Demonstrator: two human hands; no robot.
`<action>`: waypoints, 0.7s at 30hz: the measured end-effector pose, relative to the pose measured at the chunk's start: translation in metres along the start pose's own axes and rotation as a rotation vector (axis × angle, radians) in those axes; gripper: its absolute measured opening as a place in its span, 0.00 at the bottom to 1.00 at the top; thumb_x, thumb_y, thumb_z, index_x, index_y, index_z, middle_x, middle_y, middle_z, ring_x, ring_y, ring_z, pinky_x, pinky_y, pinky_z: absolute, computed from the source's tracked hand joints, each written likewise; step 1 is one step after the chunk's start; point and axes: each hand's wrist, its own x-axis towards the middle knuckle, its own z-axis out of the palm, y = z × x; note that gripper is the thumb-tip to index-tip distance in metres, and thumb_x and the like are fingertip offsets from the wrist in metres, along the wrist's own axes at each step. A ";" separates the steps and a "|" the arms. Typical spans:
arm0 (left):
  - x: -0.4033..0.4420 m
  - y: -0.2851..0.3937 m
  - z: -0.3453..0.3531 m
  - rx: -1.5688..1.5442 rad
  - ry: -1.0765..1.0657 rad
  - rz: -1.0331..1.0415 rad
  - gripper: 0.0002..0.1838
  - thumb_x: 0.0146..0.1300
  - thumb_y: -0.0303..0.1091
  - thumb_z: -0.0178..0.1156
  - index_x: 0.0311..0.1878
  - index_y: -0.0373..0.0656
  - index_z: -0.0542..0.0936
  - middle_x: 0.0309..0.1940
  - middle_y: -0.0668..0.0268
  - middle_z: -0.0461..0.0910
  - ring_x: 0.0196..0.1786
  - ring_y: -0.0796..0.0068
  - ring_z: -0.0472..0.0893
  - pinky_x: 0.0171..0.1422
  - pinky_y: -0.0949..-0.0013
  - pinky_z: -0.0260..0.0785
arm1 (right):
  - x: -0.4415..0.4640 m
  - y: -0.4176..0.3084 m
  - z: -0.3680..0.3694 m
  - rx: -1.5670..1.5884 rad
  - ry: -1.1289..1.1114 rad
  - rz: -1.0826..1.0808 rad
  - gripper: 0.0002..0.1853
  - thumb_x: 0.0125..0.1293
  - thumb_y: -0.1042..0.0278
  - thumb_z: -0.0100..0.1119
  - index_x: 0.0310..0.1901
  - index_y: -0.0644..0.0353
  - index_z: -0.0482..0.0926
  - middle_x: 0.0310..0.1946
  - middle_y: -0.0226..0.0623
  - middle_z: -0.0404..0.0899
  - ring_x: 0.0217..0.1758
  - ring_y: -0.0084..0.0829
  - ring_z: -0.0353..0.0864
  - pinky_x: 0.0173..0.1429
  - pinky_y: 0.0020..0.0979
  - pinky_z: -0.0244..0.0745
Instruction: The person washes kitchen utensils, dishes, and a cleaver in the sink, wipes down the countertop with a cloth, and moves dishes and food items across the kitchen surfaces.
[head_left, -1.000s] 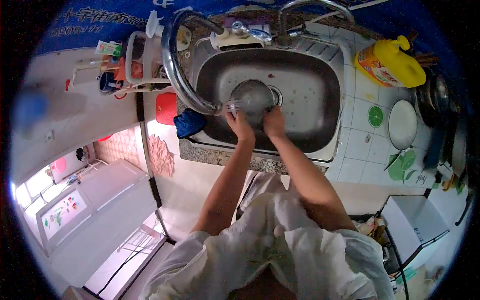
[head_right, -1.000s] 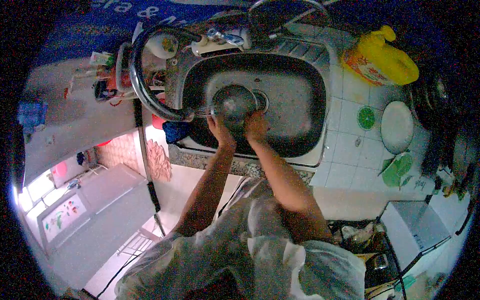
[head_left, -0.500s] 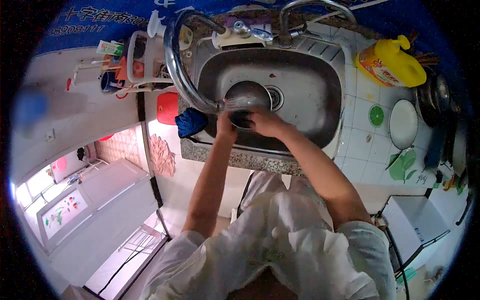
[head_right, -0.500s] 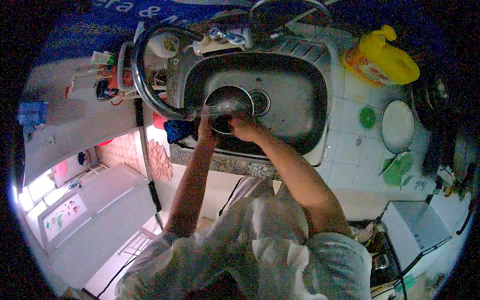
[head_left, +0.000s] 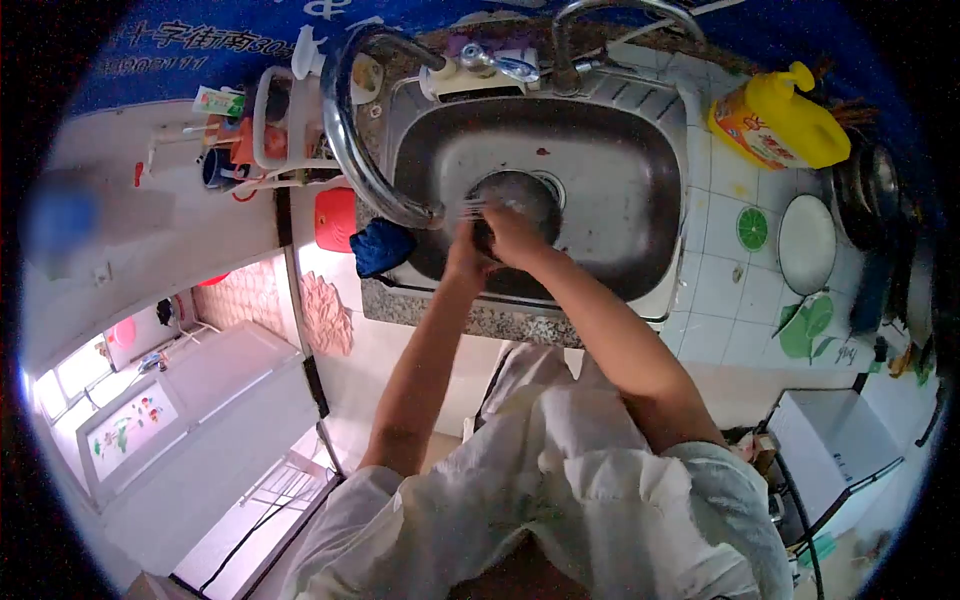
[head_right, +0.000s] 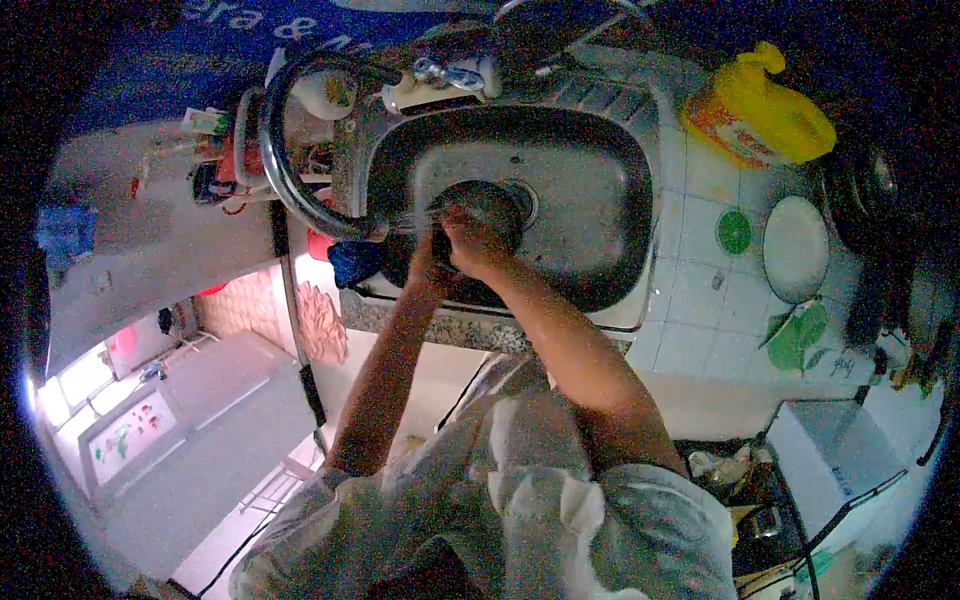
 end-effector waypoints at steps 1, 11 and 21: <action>0.005 0.011 -0.015 0.015 0.004 -0.066 0.25 0.59 0.56 0.49 0.54 0.54 0.67 0.47 0.69 0.73 0.45 0.71 0.75 0.44 0.61 0.71 | -0.003 -0.003 -0.014 -0.082 -0.342 -0.081 0.15 0.55 0.75 0.46 0.45 0.62 0.73 0.51 0.47 0.69 0.55 0.47 0.68 0.56 0.40 0.66; -0.008 0.020 0.012 0.075 0.051 0.168 0.30 0.57 0.55 0.51 0.61 0.57 0.59 0.49 0.68 0.71 0.49 0.68 0.72 0.48 0.62 0.68 | -0.009 -0.019 -0.012 0.095 -0.012 0.005 0.16 0.49 0.76 0.52 0.43 0.61 0.73 0.46 0.44 0.72 0.48 0.47 0.71 0.44 0.42 0.72; -0.009 0.019 -0.001 0.094 0.110 -0.014 0.24 0.56 0.49 0.51 0.55 0.54 0.64 0.50 0.64 0.69 0.48 0.65 0.73 0.37 0.58 0.71 | 0.026 0.030 -0.003 -0.530 -0.204 -0.283 0.20 0.61 0.57 0.44 0.55 0.50 0.68 0.56 0.37 0.67 0.59 0.39 0.65 0.56 0.38 0.66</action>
